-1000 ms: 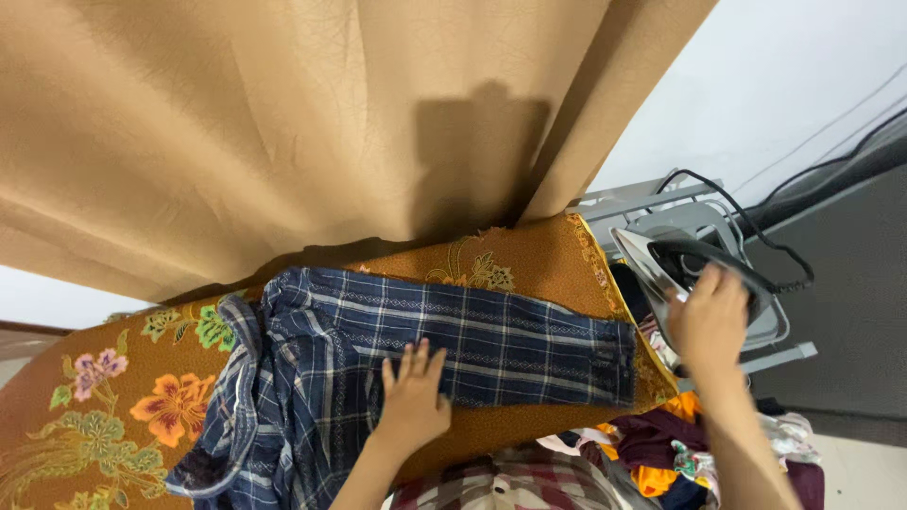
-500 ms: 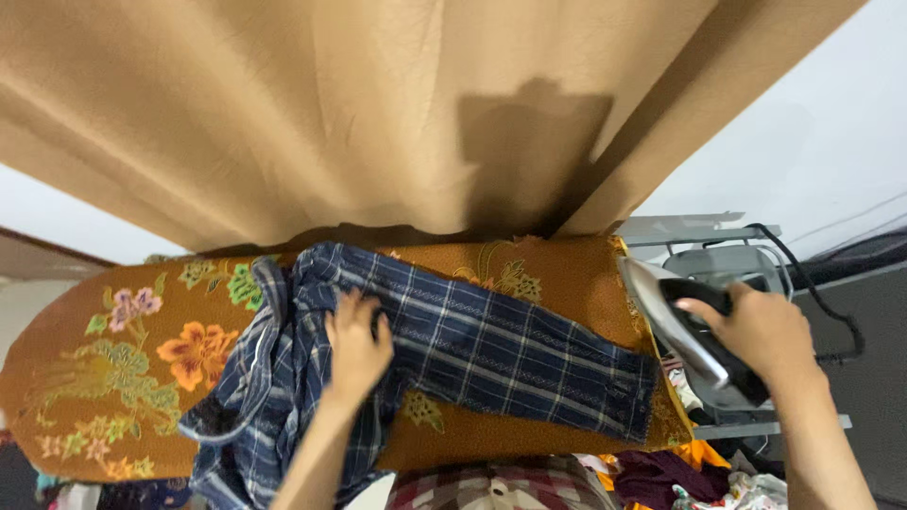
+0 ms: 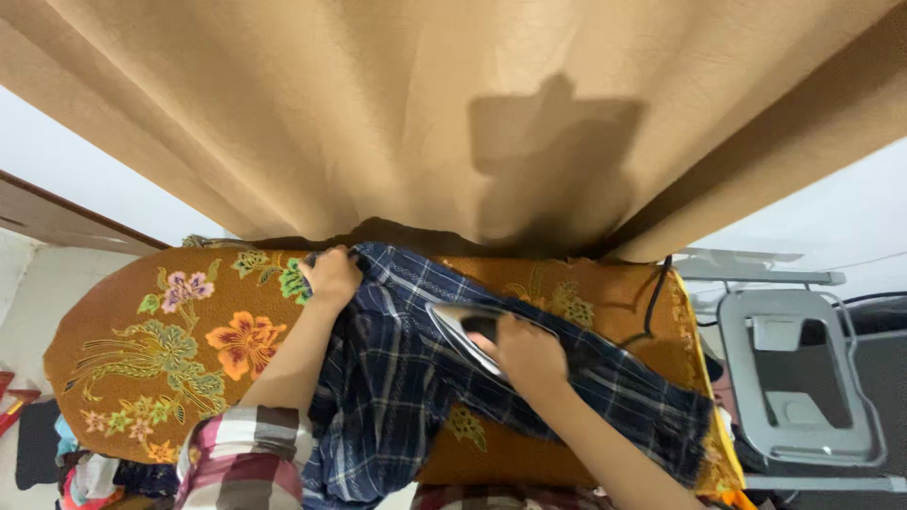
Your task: The person irons a blue plaid shirt on a floral-patterned ironing board. They repeatedly smooth the fabric with their hands, reposition the shirt, and use a steam iron to press the sleeves, body, and collar areas.
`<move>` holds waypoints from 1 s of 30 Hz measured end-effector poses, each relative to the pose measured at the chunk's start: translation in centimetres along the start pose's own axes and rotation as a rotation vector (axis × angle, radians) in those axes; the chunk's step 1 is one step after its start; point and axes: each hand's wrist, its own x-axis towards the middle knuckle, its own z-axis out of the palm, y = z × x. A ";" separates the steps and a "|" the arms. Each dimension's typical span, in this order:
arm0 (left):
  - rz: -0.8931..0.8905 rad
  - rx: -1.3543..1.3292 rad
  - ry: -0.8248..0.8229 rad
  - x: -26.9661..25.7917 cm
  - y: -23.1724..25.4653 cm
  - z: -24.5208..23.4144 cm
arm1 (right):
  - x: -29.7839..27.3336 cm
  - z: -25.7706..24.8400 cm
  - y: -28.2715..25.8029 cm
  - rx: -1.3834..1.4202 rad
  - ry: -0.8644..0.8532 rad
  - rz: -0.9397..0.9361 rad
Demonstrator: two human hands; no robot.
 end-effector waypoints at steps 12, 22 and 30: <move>0.072 -0.141 0.107 -1.8 0.6 -1.8 | 13.2 2.0 -9.1 0.080 -0.076 0.053; 0.374 -0.282 0.285 -12.0 3.6 -2.2 | -2.8 -2.4 9.5 -0.361 -0.165 0.152; 0.293 -0.491 0.232 -17.7 6.1 -2.5 | -2.5 -2.2 6.8 -0.216 -0.312 0.161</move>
